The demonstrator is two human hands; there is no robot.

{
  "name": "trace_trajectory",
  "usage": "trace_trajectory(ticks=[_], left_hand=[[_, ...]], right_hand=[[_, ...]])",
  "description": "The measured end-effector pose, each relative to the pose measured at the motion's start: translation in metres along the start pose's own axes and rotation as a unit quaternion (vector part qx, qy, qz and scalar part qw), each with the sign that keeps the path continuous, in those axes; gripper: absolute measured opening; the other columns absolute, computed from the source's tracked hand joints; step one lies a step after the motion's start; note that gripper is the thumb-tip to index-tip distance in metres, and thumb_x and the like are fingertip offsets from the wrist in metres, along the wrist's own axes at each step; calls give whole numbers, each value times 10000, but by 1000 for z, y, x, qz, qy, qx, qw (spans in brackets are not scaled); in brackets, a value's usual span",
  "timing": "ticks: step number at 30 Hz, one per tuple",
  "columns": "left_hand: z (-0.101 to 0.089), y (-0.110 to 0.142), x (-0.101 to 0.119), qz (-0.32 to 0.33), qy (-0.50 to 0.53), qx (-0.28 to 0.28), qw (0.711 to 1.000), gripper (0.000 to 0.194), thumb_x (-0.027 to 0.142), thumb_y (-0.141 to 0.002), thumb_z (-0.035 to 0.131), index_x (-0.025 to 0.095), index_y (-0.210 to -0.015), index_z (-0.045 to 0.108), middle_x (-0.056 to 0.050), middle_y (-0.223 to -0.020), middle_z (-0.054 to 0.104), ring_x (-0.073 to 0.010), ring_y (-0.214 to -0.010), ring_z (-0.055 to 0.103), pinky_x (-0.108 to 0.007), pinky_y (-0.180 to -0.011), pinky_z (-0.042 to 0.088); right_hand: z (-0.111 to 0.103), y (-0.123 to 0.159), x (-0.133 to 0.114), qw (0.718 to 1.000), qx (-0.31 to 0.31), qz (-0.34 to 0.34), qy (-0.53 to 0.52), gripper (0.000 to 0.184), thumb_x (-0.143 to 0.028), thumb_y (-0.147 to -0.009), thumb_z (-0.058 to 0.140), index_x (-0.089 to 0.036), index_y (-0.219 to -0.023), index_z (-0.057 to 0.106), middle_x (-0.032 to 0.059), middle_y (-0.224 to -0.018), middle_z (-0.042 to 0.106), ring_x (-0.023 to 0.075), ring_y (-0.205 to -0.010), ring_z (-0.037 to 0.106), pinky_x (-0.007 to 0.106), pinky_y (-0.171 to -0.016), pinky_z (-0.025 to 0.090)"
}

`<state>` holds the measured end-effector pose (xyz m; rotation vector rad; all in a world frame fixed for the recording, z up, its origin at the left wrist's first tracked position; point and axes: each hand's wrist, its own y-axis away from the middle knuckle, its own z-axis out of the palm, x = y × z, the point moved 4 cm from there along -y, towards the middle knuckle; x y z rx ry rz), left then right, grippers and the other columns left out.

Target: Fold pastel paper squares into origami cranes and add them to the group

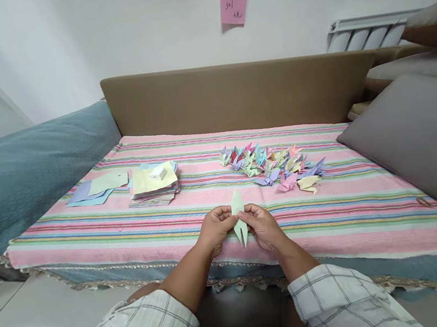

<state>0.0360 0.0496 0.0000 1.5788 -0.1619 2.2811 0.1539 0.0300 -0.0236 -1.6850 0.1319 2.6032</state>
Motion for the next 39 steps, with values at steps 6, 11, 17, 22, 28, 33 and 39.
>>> trace_trajectory(ticks=[6, 11, 17, 22, 28, 33, 39], left_hand=[[0, 1, 3, -43, 6, -13, 999, 438, 282, -445, 843, 138, -733, 546, 41, -592, 598, -82, -512, 566, -204, -528, 444], [-6, -2, 9, 21, -58, 21, 998, 383, 304, -458, 824, 134, -696, 577, 39, -619, 593, -78, -547, 549, -209, -554, 440], [-12, -5, 17, 163, -273, 21, 948, 88, 220, -640, 680, 166, -703, 649, 8, -654, 644, -121, -622, 592, -229, -599, 464], [-9, -2, 24, 308, -402, 0, 862, 144, 93, -714, 579, 192, -758, 674, -32, -860, 696, -145, -821, 639, -270, -771, 503], [-9, -9, 14, 326, -554, -31, 765, 244, 48, -740, 519, 209, -838, 673, -26, -971, 688, -150, -915, 629, -297, -843, 499], [-9, -12, 5, 283, -628, -73, 721, 318, 38, -746, 449, 189, -930, 660, -50, -1010, 680, -175, -951, 616, -305, -859, 483], [-9, -7, 9, 275, -666, -127, 681, 347, 57, -682, 484, 201, -939, 667, -35, -951, 693, -219, -990, 574, -348, -917, 422]], right_hand=[[-3, -1, -3, 1000, -21, 8, 12, 290, -395, -616, 750, -168, -730, 611, -60, -517, 509, 45, -439, 385, 183, -431, 291], [-6, -3, -9, 995, -46, -32, 79, 263, -359, -645, 725, -175, -816, 643, -29, -616, 571, 76, -533, 465, 206, -512, 365], [-7, 2, -27, 945, -22, -213, 249, 127, -301, -730, 634, -200, -803, 658, 7, -760, 580, 116, -657, 520, 244, -613, 425], [-8, 7, -32, 879, -36, -304, 366, 145, -225, -790, 554, -220, -897, 653, 9, -767, 597, 125, -667, 551, 248, -625, 446], [-13, 2, -26, 803, -34, -322, 501, 215, -162, -810, 507, -234, -941, 661, 33, -901, 684, 178, -855, 605, 311, -775, 463], [-13, -5, -17, 762, -64, -299, 571, 266, -113, -795, 495, -240, -952, 667, 27, -912, 688, 189, -874, 588, 336, -799, 450], [-14, -4, -18, 744, -79, -292, 596, 262, -99, -767, 502, -215, -911, 687, 52, -870, 648, 192, -866, 550, 340, -799, 434]])
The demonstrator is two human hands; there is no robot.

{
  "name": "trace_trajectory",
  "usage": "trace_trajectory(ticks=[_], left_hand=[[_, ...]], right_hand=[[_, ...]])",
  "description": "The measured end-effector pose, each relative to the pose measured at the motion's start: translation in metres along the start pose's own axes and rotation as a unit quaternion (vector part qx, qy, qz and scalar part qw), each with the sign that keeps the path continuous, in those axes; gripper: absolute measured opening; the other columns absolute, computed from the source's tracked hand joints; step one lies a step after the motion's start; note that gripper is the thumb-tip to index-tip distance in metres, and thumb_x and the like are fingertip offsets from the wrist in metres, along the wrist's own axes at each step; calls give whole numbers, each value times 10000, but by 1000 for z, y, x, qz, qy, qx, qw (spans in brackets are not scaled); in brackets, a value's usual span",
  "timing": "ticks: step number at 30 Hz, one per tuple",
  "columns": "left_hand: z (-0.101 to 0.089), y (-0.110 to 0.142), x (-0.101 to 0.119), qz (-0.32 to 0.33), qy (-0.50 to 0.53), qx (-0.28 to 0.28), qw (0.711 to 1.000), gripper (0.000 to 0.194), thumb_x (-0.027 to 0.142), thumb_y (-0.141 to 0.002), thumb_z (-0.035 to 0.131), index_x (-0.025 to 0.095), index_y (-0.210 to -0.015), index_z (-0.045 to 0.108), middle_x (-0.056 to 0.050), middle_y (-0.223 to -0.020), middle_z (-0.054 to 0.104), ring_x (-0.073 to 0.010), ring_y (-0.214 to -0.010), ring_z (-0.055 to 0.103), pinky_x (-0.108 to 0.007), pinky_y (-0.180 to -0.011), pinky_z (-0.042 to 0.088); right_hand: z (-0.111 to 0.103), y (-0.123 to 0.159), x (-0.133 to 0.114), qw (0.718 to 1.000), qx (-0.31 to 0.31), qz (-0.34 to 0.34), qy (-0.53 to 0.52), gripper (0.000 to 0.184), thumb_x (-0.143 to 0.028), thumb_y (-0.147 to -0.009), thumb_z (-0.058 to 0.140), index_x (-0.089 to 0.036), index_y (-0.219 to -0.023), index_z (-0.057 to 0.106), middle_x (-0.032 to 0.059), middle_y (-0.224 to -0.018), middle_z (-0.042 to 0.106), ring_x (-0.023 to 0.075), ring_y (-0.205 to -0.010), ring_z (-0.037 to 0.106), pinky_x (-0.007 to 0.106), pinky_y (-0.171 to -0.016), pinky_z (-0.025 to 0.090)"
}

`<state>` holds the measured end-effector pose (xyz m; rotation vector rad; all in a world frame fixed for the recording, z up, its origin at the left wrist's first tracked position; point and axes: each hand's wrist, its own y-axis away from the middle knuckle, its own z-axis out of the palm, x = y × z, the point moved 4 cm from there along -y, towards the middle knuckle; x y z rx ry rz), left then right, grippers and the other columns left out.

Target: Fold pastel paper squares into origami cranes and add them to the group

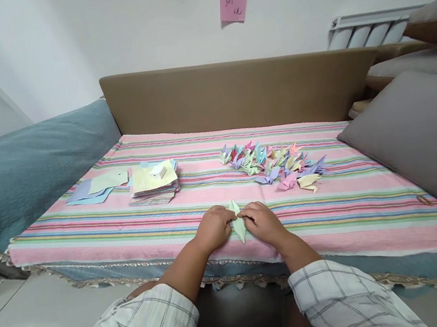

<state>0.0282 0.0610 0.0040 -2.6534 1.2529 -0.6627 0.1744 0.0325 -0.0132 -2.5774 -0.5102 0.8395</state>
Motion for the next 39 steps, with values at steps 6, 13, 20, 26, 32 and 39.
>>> trace_trajectory(ticks=[6, 13, 20, 26, 32, 39], left_hand=[[-7, 2, -2, 9, 32, -20, 999, 344, 183, -667, 588, 236, -1000, 654, -29, -980, 684, -226, -992, 568, -343, -917, 397], [-6, 1, -7, 35, 60, -22, 997, 276, 271, -741, 599, 251, -1011, 658, -38, -995, 685, -214, -983, 584, -328, -903, 396], [-3, -1, -7, 21, 43, 1, 999, 206, 306, -847, 508, 247, -959, 670, -37, -938, 698, -200, -954, 598, -316, -877, 398], [-1, -1, -6, -40, 38, 33, 998, 224, 289, -856, 476, 228, -905, 686, -42, -909, 699, -194, -897, 604, -316, -835, 410], [1, 0, -6, -75, 46, 85, 992, 172, 275, -793, 554, 207, -718, 692, -64, -1026, 679, -217, -1000, 585, -345, -884, 406], [4, -3, -9, -121, 35, 96, 987, 184, 292, -771, 582, 215, -661, 707, -53, -948, 702, -218, -959, 601, -363, -873, 417]], right_hand=[[-5, 2, 2, 999, -33, 9, -29, 275, -140, -730, 561, -217, -967, 678, 54, -923, 606, 199, -920, 525, 344, -841, 424], [-5, 3, 5, 997, -51, 8, -50, 331, -133, -708, 553, -230, -1002, 668, 56, -969, 598, 207, -960, 517, 365, -878, 413], [-3, 3, 7, 996, -67, 18, -53, 375, -78, -673, 522, -203, -997, 663, 62, -1003, 588, 207, -977, 504, 351, -882, 405], [-2, 0, 7, 998, -33, 29, -52, 112, -272, -761, 611, -204, -824, 675, 56, -929, 607, 200, -907, 522, 346, -842, 409], [5, -4, 11, 999, -3, 45, -29, 134, -283, -818, 567, -202, -765, 661, 52, -865, 618, 184, -857, 527, 321, -798, 404], [4, -8, 8, 998, -3, 56, -28, 172, -295, -832, 537, -210, -730, 647, 34, -831, 629, 169, -812, 531, 302, -769, 392]])
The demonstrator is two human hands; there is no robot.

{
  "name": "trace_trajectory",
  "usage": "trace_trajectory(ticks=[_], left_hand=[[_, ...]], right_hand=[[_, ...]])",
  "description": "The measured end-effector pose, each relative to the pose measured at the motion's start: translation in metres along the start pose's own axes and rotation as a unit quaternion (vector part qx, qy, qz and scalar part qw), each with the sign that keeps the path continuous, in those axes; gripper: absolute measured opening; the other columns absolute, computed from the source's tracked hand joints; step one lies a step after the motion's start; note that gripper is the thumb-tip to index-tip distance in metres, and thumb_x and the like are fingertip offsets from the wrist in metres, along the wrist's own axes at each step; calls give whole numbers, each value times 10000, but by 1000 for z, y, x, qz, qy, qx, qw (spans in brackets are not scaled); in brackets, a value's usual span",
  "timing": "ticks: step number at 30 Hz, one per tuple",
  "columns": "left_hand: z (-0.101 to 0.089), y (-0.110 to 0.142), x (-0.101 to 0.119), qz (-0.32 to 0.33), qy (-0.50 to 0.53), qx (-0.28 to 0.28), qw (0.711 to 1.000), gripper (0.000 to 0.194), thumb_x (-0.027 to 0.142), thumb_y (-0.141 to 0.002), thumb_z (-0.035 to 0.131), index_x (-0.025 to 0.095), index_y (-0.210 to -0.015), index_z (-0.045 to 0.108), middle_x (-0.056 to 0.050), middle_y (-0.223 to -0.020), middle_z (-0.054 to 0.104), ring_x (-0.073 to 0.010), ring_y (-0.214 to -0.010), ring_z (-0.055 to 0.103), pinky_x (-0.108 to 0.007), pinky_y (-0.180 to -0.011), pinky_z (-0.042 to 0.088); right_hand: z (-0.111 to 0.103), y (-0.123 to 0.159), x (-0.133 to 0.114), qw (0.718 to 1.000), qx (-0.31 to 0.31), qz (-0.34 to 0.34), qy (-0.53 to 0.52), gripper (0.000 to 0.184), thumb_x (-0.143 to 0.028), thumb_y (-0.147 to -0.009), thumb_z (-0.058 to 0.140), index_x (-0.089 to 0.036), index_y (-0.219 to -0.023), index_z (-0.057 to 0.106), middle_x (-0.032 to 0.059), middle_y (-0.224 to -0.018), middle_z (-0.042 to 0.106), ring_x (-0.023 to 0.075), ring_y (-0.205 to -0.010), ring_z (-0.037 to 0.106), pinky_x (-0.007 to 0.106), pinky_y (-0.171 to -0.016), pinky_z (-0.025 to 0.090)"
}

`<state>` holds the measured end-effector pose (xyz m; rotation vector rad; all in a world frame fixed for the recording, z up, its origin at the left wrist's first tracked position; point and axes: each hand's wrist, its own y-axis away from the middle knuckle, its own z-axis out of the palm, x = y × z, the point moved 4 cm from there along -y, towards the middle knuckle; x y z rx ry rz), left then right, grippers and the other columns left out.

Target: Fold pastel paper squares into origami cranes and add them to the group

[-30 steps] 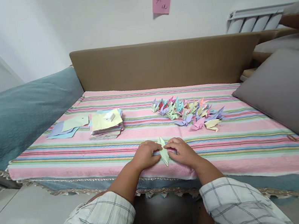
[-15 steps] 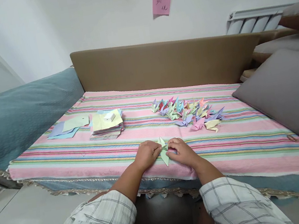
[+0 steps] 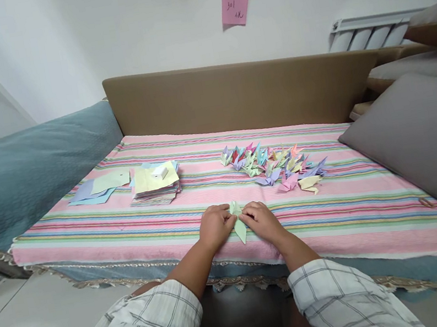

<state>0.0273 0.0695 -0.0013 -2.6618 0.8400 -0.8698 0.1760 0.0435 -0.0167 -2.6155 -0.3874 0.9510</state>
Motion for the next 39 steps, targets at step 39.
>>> trace_trajectory(ticks=[39], left_hand=[[1, 5, 7, -48, -119, 32, 991, 238, 366, -797, 580, 297, -997, 690, -47, -1288, 524, -266, -1110, 468, -414, -928, 362]], right_hand=[[9, 5, -12, 983, 74, 145, 84, 172, -266, -789, 579, -263, -935, 670, 35, -953, 589, 202, -942, 487, 319, -811, 315]])
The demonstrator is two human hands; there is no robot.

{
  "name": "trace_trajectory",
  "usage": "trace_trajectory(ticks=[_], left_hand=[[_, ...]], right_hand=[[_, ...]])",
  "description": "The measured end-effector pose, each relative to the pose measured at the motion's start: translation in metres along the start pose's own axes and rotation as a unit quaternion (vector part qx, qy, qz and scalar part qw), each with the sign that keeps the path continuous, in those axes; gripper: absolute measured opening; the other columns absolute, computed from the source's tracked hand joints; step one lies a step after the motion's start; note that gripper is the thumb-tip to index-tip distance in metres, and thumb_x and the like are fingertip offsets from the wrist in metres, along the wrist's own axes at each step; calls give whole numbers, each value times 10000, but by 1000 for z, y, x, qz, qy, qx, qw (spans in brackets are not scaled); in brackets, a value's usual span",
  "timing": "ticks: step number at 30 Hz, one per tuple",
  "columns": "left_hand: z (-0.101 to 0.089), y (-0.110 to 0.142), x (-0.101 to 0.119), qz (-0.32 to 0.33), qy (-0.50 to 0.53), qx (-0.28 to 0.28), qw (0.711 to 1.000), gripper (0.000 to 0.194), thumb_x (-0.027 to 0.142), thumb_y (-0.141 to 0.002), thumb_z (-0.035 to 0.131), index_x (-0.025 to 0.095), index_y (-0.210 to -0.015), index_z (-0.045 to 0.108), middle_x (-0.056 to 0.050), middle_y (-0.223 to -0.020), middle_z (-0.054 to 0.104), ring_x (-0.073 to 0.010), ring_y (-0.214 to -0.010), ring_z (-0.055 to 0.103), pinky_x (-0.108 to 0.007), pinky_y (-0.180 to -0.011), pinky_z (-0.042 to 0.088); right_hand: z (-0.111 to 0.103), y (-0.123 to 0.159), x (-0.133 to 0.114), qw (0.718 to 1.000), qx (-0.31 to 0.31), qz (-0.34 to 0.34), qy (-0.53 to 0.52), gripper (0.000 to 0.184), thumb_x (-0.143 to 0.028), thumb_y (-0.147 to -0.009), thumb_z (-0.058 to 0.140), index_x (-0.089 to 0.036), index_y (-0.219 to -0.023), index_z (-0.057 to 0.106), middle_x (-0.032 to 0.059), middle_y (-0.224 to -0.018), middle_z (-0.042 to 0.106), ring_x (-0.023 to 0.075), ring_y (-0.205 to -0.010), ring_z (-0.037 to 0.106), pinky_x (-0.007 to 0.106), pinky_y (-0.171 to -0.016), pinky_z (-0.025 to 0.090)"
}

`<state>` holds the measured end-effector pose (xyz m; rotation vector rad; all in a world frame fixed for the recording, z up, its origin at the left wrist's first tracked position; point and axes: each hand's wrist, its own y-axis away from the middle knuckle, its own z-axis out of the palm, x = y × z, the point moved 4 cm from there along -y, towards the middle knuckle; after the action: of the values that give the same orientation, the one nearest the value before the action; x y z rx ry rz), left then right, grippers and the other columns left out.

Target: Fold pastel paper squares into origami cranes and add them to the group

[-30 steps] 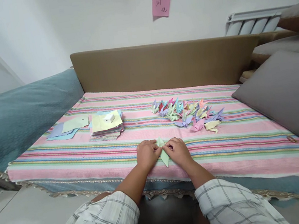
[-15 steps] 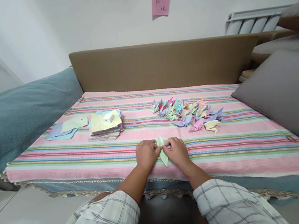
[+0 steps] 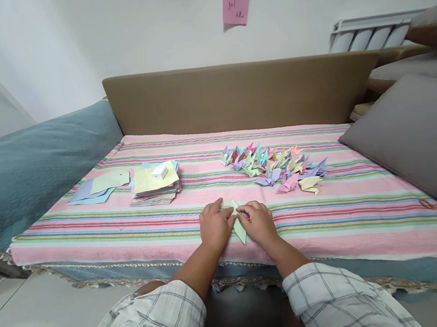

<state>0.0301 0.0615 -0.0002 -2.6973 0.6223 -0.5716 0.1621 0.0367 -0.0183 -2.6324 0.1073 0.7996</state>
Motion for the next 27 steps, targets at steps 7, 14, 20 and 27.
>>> trace_trajectory(ticks=[7, 14, 20, 27], left_hand=[[2, 0, 0, -17, -25, -34, 999, 242, 383, -821, 534, 296, -976, 698, -54, -1313, 499, -293, -1170, 418, -453, -963, 335], [2, -2, -3, -41, -2, -39, 998, 346, 358, -772, 599, 226, -1090, 632, -95, -1337, 470, -291, -1186, 418, -435, -982, 324], [0, -2, -1, -30, 43, -36, 998, 270, 311, -771, 602, 244, -1030, 641, -66, -1267, 549, -279, -1160, 453, -440, -963, 310], [4, -4, -4, -62, 200, -28, 977, 255, 214, -718, 624, 225, -972, 615, -21, -838, 686, -206, -857, 607, -437, -956, 309]], right_hand=[[-1, -1, -1, 999, -16, 16, 23, 185, -300, -816, 553, -278, -935, 694, 36, -963, 598, 200, -940, 495, 314, -796, 317], [-1, -2, 1, 1000, -13, 24, 13, 264, -307, -810, 550, -248, -1048, 645, 47, -1014, 599, 215, -978, 485, 326, -835, 329], [1, -2, 2, 1000, -7, 22, 17, 258, -316, -804, 541, -245, -1018, 667, 62, -1019, 590, 229, -978, 479, 340, -849, 343], [-3, -3, 4, 995, -12, 7, -96, 222, -259, -762, 549, -241, -972, 617, 28, -974, 640, 215, -939, 539, 373, -854, 366]])
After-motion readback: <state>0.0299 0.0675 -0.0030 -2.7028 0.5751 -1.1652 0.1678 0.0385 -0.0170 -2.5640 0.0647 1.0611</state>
